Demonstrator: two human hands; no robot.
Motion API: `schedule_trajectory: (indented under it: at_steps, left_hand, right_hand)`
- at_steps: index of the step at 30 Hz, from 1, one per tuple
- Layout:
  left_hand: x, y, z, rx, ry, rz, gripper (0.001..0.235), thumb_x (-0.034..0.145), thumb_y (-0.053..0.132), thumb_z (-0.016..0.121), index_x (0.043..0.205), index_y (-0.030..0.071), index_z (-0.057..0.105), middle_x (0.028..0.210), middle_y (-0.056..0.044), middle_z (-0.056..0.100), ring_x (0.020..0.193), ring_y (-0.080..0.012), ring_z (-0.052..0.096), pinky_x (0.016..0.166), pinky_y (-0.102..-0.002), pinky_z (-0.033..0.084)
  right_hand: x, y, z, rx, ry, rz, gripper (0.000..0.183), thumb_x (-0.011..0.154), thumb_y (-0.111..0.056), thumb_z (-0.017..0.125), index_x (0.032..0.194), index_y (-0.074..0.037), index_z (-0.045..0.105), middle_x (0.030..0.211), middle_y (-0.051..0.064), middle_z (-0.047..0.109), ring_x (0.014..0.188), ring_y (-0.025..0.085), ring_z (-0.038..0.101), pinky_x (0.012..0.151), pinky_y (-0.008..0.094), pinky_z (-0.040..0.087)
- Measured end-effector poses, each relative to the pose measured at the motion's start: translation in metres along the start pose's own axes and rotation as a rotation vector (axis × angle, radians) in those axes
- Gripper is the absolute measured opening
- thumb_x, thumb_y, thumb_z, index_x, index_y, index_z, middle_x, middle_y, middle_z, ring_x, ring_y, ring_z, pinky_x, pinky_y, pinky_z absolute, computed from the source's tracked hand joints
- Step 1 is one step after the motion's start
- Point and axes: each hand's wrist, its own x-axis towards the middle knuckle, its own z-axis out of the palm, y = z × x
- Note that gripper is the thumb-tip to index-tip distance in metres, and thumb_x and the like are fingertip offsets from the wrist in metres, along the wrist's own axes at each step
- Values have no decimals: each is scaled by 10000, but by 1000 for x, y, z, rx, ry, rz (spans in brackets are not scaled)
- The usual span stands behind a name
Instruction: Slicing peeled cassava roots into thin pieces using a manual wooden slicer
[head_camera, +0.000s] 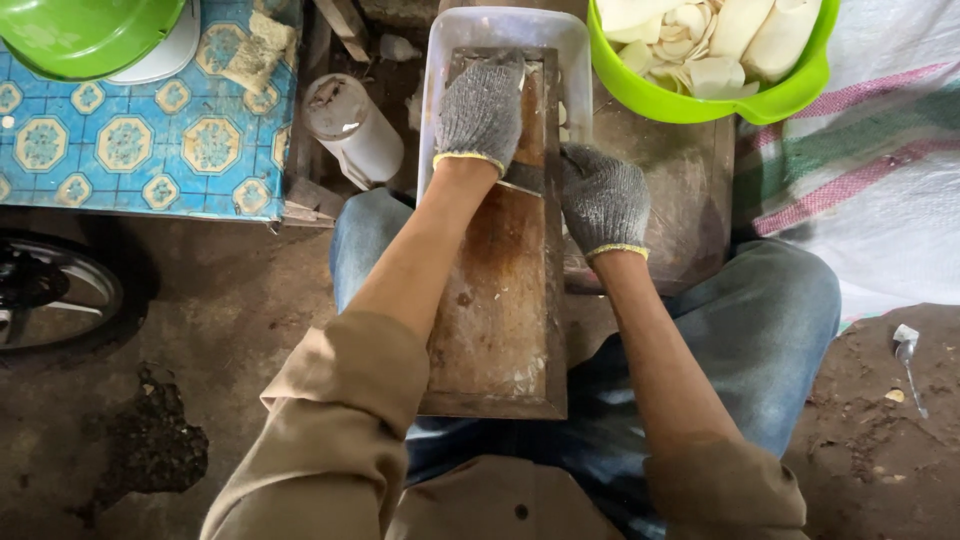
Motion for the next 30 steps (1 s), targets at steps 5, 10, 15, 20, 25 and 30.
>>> schedule_trajectory:
  at_steps: [5, 10, 15, 20, 25, 30]
  left_hand:
    - [-3, 3, -10, -42, 17, 24, 278, 875, 78, 571, 1117, 63, 706, 1090, -150, 747, 965, -346, 710, 862, -449, 568]
    - [-9, 4, -13, 30, -15, 17, 330, 862, 95, 592, 1167, 73, 716, 1023, -164, 763, 881, -362, 724, 770, -471, 586]
    - [-19, 5, -12, -44, -39, -5, 335, 880, 133, 594, 1196, 66, 684, 1109, -163, 751, 969, -389, 719, 856, -551, 563]
    - [-24, 15, -35, 108, -58, 27, 335, 912, 164, 598, 1236, 106, 662, 1102, -119, 749, 933, -323, 725, 843, -471, 553]
    - [-29, 14, -33, 5, -42, -10, 403, 889, 191, 622, 1286, 124, 647, 1209, -90, 747, 1037, -350, 716, 949, -580, 497]
    - [-30, 13, -35, -64, 13, 28, 409, 896, 135, 635, 1303, 91, 640, 1124, -120, 758, 961, -355, 727, 840, -505, 527]
  right_hand:
    - [0, -1, -2, -5, -22, 31, 283, 905, -305, 668, 1100, -148, 800, 967, 138, 770, 716, 404, 690, 611, 480, 521]
    - [0, 6, 4, -17, -1, 7, 285, 916, -344, 681, 1075, -145, 808, 963, 147, 766, 748, 429, 686, 612, 501, 515]
    - [0, 0, -1, 9, -30, 34, 313, 925, -376, 668, 1096, -149, 801, 975, 141, 766, 734, 411, 693, 605, 484, 516]
    - [0, 1, 1, -16, -45, 43, 281, 921, -301, 657, 1104, -143, 800, 982, 117, 778, 731, 381, 707, 609, 472, 525]
    - [-1, 4, 3, -25, -6, 5, 265, 920, -279, 669, 1090, -133, 810, 973, 127, 781, 725, 384, 707, 622, 469, 536]
    - [-2, 1, 0, 23, -8, -7, 271, 924, -272, 646, 1090, -123, 800, 971, 131, 778, 734, 389, 702, 616, 468, 523]
